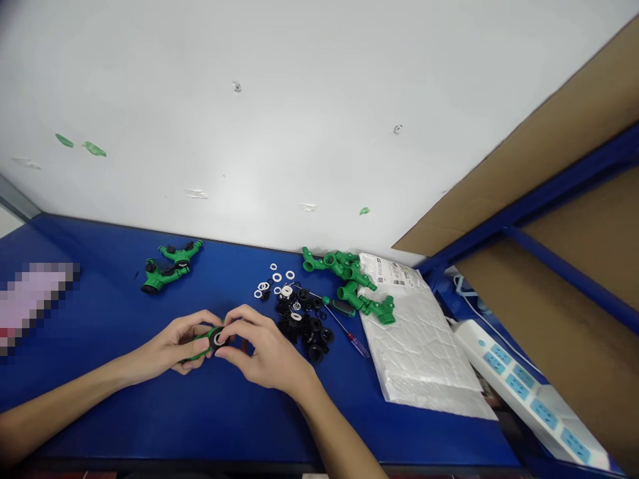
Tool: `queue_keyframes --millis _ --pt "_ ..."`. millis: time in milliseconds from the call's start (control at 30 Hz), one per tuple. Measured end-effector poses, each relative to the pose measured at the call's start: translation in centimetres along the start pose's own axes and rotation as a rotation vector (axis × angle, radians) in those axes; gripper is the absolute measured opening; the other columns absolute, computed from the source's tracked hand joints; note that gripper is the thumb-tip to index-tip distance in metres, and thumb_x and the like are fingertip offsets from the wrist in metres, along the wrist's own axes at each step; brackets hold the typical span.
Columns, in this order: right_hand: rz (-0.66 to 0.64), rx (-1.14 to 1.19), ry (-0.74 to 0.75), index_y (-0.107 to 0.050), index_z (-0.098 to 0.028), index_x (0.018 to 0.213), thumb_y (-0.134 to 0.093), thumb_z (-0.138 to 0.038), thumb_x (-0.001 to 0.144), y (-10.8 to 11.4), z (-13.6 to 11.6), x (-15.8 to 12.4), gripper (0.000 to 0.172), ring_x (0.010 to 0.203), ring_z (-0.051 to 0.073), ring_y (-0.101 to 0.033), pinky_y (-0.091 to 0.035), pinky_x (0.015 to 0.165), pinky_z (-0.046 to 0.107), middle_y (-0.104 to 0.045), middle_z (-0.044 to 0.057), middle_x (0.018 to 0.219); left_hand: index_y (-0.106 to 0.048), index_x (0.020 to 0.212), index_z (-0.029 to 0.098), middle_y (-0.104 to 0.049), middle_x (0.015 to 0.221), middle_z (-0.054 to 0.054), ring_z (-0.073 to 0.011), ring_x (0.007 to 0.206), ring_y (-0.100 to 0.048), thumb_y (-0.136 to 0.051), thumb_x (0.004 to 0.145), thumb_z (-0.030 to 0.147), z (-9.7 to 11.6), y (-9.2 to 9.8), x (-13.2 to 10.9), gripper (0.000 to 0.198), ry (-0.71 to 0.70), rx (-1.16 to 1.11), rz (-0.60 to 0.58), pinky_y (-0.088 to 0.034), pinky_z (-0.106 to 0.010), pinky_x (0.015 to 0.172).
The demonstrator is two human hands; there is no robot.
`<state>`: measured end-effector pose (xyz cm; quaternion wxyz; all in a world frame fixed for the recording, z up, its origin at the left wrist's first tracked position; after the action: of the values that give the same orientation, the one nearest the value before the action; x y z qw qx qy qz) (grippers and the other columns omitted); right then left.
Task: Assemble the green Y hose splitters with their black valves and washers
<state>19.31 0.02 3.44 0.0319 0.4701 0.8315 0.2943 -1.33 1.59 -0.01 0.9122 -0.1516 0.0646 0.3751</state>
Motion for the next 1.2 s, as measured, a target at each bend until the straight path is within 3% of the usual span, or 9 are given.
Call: queue_keyframes --millis 67,200,467,633,800,1000,1200 --pt "-0.005 0.171 -0.095 -0.060 -0.017 0.092 -0.063 -0.023 0.087 0.2 0.1 0.1 0.008 0.072 0.011 -0.061 -0.051 0.063 0.023 -0.060 0.005 0.095 -0.054 0.107 0.020 -0.048 0.071 0.005 -0.0056 0.052 -0.037 -0.061 0.088 0.044 0.2 -0.1 -0.1 0.031 -0.001 0.010 -0.020 -0.027 -0.020 0.046" --pt "-0.140 0.408 -0.273 -0.061 -0.015 0.097 -0.069 -0.026 0.081 0.4 0.4 0.1 0.021 0.056 0.010 -0.063 -0.050 0.052 0.020 -0.063 0.000 0.075 -0.055 0.102 0.019 -0.050 0.073 0.005 -0.0054 0.051 -0.040 -0.062 0.087 0.046 0.4 -0.1 -0.2 0.032 0.029 0.068 -0.081 -0.031 -0.020 0.045" --pt "-0.386 0.597 -0.413 -0.069 -0.011 0.102 -0.075 -0.033 0.075 -0.9 0.8 -0.2 0.035 0.046 0.010 -0.064 -0.049 0.042 0.015 -0.063 -0.002 0.060 -0.058 0.096 0.016 -0.049 0.063 0.005 -0.0050 0.045 -0.037 -0.065 0.083 0.053 -0.1 -0.1 -0.4 0.040 0.162 0.031 -0.279 -0.031 -0.022 0.045" --pt "-0.319 0.614 -0.388 -0.070 -0.010 0.097 -0.075 -0.031 0.076 -1.3 1.0 0.0 0.031 0.041 0.010 -0.062 -0.046 0.039 0.014 -0.063 -0.002 0.056 -0.058 0.095 0.016 -0.045 0.059 0.008 -0.0035 0.041 -0.029 -0.066 0.083 0.050 -0.2 -0.3 -0.2 0.037 0.141 -0.087 -0.289 -0.024 -0.021 0.041" --pt "-0.197 0.627 -0.359 -0.070 -0.010 0.100 -0.073 -0.037 0.078 -1.2 1.3 0.3 0.035 0.041 0.010 -0.061 -0.049 0.041 0.017 -0.061 -0.003 0.054 -0.057 0.093 0.016 -0.045 0.063 0.006 -0.0032 0.043 -0.030 -0.061 0.090 0.043 -0.2 -0.2 -0.1 0.027 0.096 -0.133 -0.215 -0.021 -0.022 0.041" --pt "-0.333 0.603 -0.383 -0.069 -0.011 0.101 -0.076 -0.033 0.075 -0.8 1.1 0.1 0.034 0.046 0.009 -0.063 -0.050 0.046 0.017 -0.064 -0.001 0.063 -0.057 0.087 0.016 -0.043 0.060 0.006 -0.0035 0.042 -0.032 -0.063 0.088 0.042 0.1 -0.4 -0.1 0.027 0.151 -0.111 -0.224 -0.018 -0.021 0.039" --pt "-0.275 0.482 -0.371 -0.069 -0.012 0.092 -0.075 -0.026 0.074 -1.1 1.0 0.0 0.024 0.049 0.010 -0.064 -0.049 0.046 0.016 -0.062 -0.002 0.059 -0.054 0.086 0.018 -0.041 0.056 0.009 -0.0011 0.037 -0.021 -0.067 0.084 0.044 0.6 -0.6 -0.3 0.028 0.225 -0.152 -0.212 -0.012 -0.018 0.035"
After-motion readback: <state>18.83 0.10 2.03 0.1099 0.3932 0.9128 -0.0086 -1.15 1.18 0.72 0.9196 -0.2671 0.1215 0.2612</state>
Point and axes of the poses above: each hand's wrist, its own x-axis towards the middle knuckle, its own y-axis out of the back of the hand, z = x × y, the point moved 1 cm from there along x, towards the middle knuckle
